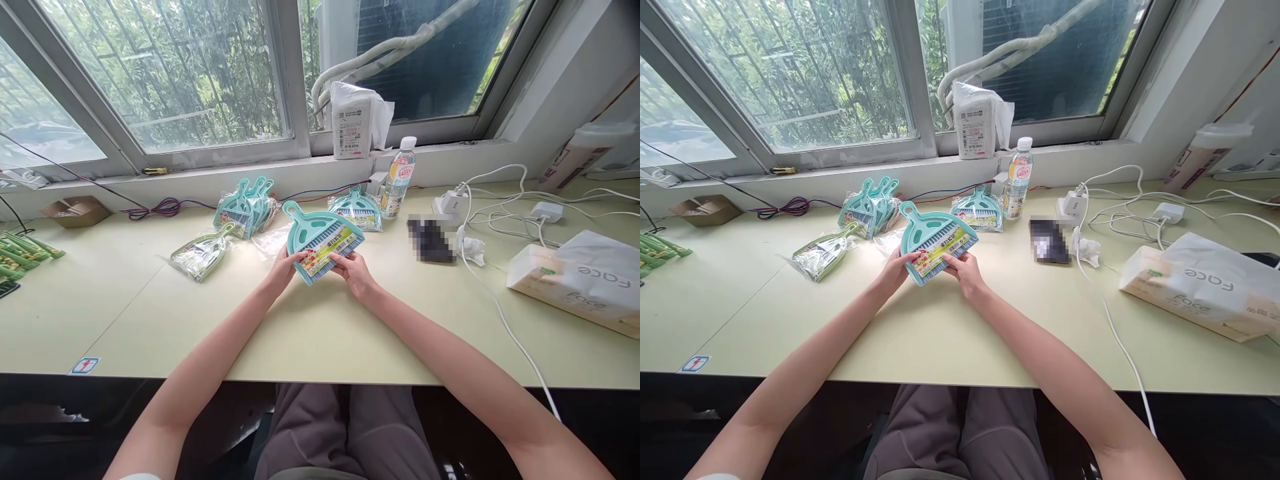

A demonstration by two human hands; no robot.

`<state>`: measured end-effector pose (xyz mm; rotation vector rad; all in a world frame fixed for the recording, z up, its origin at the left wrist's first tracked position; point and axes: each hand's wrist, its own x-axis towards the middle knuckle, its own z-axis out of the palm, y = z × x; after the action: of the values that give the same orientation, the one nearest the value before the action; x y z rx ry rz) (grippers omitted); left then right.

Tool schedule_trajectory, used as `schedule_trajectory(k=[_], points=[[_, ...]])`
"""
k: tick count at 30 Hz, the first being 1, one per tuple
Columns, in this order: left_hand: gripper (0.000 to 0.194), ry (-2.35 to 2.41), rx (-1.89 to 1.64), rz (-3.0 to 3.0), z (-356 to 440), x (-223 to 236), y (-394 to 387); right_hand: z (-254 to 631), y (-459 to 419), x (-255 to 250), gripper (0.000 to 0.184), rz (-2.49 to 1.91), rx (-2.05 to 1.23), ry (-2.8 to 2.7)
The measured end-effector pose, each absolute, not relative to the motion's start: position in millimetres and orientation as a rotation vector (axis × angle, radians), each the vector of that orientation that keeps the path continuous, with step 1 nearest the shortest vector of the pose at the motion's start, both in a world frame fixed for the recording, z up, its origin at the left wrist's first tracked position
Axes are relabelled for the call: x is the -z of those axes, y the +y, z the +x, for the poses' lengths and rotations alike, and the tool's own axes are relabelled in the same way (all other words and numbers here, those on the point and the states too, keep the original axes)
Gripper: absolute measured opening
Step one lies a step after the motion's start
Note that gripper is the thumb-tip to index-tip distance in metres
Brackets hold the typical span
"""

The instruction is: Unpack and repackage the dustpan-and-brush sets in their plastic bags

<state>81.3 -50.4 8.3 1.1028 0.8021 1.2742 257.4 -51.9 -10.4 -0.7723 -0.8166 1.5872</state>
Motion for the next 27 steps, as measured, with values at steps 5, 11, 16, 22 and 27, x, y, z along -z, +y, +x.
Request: schedule_trajectory(k=[5, 11, 16, 22, 27], points=[[0.051, 0.808, -1.261, 1.087, 81.3, -5.9, -47.2, 258.6, -50.7, 12.2, 0.013, -0.752, -1.584, -0.824], [0.044, 0.981, -1.369, 1.172, 70.1, 9.5, -27.5, 261.6, -51.8, 5.4, 0.016, -0.781, -1.583, -0.822], [0.031, 1.375, -1.261, 1.926, 45.6, 18.4, -15.0, 263.5, -51.9, 4.7, 0.016, -0.796, -1.581, -0.848], [0.032, 1.774, -0.532, 2.646, 30.1, 19.5, -15.0, 265.0, -50.0, 6.6, 0.01, -0.814, -1.565, -0.843], [0.039, 1.93, -0.357, 2.75, 28.1, 12.0, -17.8, 266.6, -46.9, 8.3, 0.008, -0.84, -1.551, -0.827]])
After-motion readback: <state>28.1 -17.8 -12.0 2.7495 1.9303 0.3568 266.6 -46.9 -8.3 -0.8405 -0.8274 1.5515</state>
